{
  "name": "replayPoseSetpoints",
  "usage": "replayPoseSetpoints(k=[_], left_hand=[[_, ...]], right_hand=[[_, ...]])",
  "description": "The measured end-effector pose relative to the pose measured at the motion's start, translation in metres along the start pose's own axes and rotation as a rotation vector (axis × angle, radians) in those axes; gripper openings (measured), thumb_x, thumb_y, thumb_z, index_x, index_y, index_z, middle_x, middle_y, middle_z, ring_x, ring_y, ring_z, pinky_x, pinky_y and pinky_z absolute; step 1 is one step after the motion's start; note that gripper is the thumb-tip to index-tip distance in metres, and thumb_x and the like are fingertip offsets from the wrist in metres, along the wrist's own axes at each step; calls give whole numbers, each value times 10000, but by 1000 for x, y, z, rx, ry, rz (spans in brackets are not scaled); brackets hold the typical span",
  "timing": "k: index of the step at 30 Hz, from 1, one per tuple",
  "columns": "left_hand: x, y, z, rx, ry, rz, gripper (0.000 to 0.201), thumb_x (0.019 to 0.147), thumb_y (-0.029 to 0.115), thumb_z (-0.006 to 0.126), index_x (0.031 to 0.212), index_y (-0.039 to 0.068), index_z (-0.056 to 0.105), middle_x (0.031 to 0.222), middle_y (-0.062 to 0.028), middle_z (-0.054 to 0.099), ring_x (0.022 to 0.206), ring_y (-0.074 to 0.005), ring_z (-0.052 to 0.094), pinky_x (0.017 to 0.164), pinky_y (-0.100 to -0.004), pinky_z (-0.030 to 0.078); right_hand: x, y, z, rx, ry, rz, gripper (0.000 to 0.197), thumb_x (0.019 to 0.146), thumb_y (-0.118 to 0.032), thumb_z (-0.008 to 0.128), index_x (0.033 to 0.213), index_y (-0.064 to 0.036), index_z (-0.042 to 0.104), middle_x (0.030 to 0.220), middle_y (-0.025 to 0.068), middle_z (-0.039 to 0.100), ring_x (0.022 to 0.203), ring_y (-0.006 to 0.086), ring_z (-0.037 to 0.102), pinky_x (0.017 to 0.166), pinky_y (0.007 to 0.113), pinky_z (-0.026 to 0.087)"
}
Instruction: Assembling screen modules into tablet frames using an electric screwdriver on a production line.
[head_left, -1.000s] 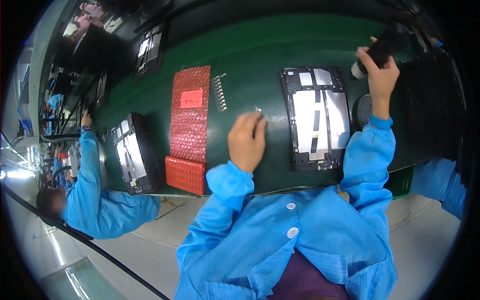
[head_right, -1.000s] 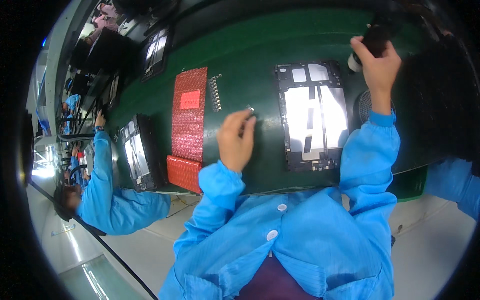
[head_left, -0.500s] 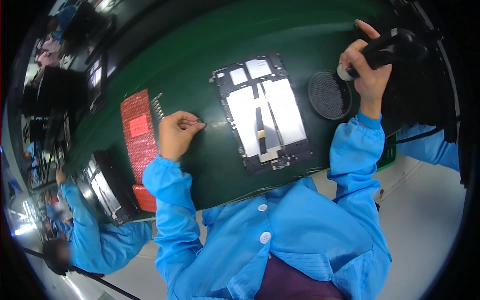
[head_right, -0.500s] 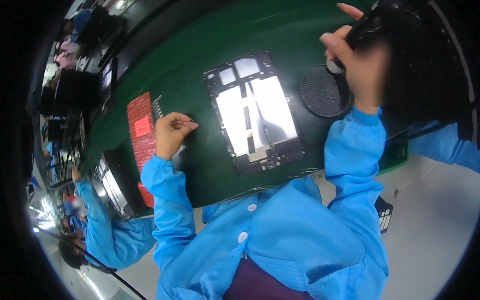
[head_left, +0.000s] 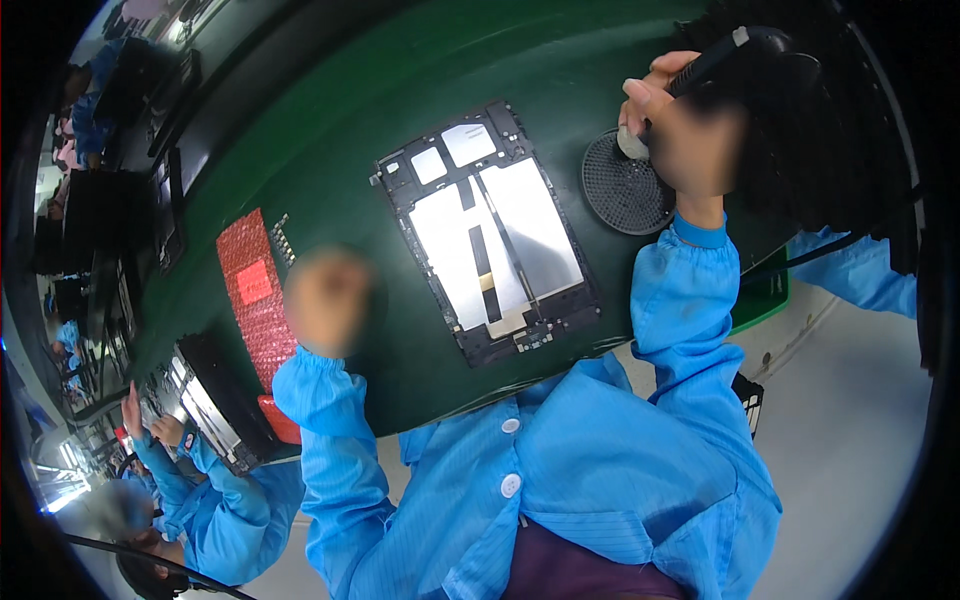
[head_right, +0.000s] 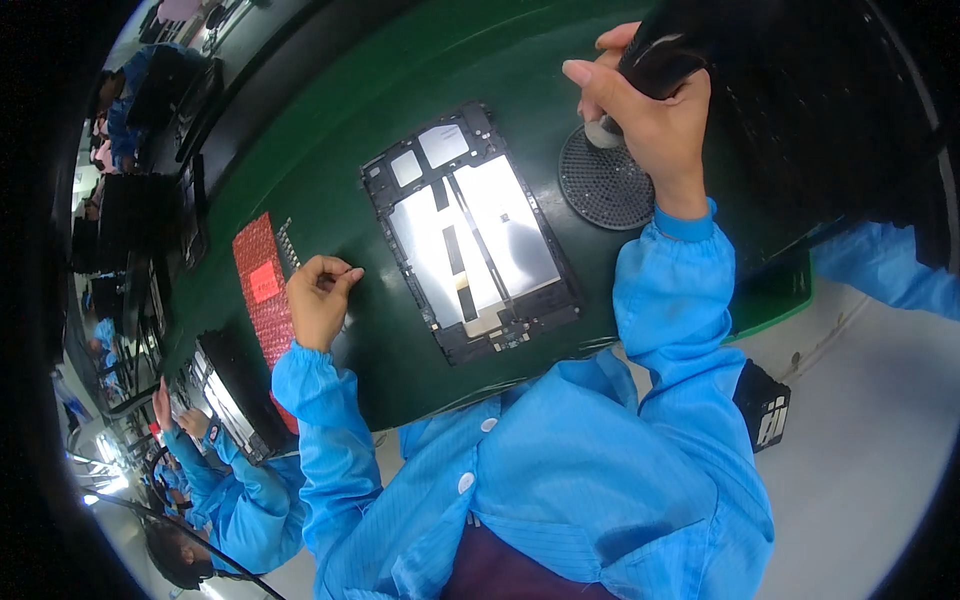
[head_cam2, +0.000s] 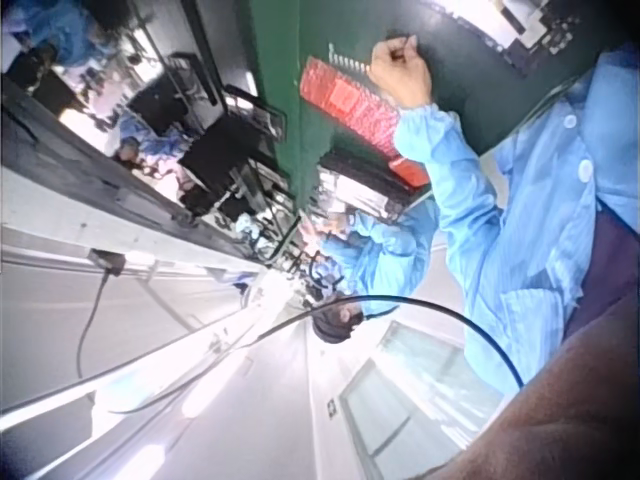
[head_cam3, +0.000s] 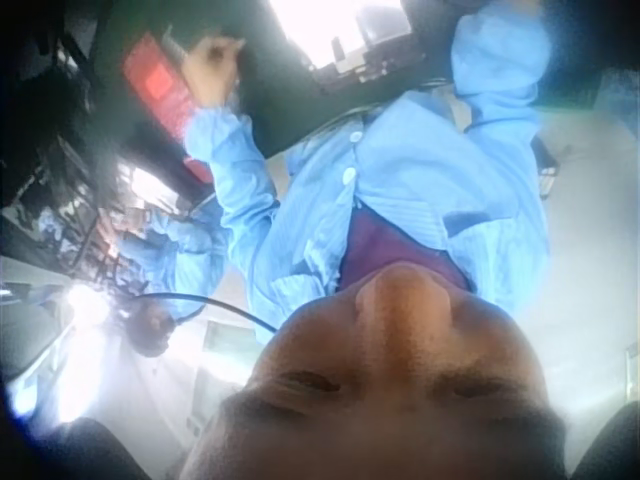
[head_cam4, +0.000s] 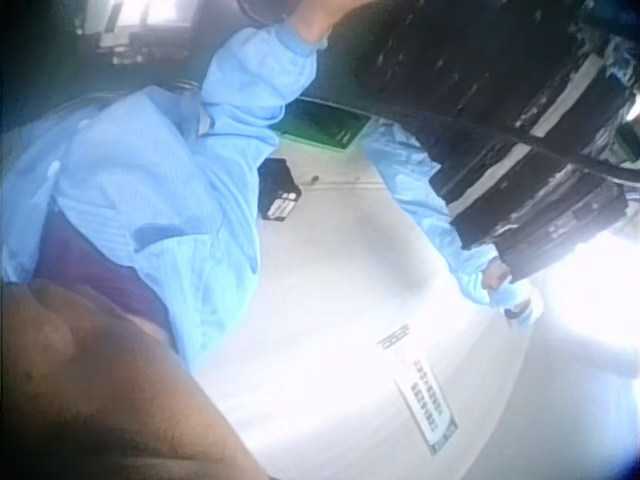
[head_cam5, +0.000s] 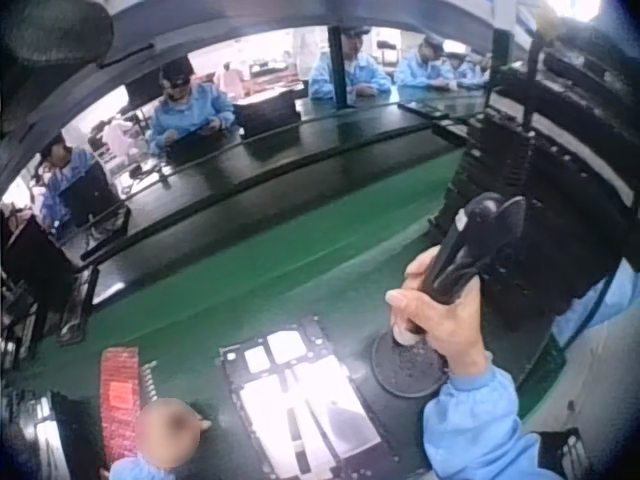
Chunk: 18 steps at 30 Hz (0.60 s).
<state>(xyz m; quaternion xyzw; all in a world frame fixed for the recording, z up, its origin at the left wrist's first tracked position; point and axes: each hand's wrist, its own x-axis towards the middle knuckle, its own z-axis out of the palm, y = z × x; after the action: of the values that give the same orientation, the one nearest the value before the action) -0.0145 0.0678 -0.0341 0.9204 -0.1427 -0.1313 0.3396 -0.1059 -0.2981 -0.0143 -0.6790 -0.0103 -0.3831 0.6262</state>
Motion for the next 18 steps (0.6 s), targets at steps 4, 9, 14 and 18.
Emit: replayPoseSetpoints(k=[4, 9, 14, 18], left_hand=[[-18, 14, 16, 15, 233, 482, 134, 685, -64, 689, 722, -10, 571, 763, -105, 615, 742, -200, 603, 658, -285, 481], [-63, 61, 61, -181, 186, 882, 205, 604, -117, 648, 716, 34, 567, 770, -89, 620, 800, -286, 623, 688, -351, 499], [-80, 72, 103, -252, 112, 974, 205, 575, -73, 691, 746, 16, 619, 755, -90, 619, 744, -267, 623, 625, -341, 493], [-77, 75, 110, -273, 126, 937, 198, 576, -56, 703, 748, 9, 629, 755, -100, 618, 726, -257, 618, 599, -324, 485]], right_hand=[[3, -2, 4, -53, 53, 17, 336, 755, -64, 701, 1050, -4, 553, 667, 74, 611, 537, 151, 594, 535, 272, 498], [3, -2, 13, -9, 126, -26, 430, 775, 8, 660, 1166, 54, 487, 689, 96, 615, 545, 160, 595, 544, 295, 506], [7, 7, 10, 4, 73, -72, 412, 783, -13, 668, 1154, 47, 498, 650, 81, 604, 532, 160, 592, 532, 291, 500], [10, 14, 12, -12, 49, -82, 388, 784, -32, 678, 1131, 41, 521, 631, 71, 597, 530, 157, 592, 527, 284, 495]])
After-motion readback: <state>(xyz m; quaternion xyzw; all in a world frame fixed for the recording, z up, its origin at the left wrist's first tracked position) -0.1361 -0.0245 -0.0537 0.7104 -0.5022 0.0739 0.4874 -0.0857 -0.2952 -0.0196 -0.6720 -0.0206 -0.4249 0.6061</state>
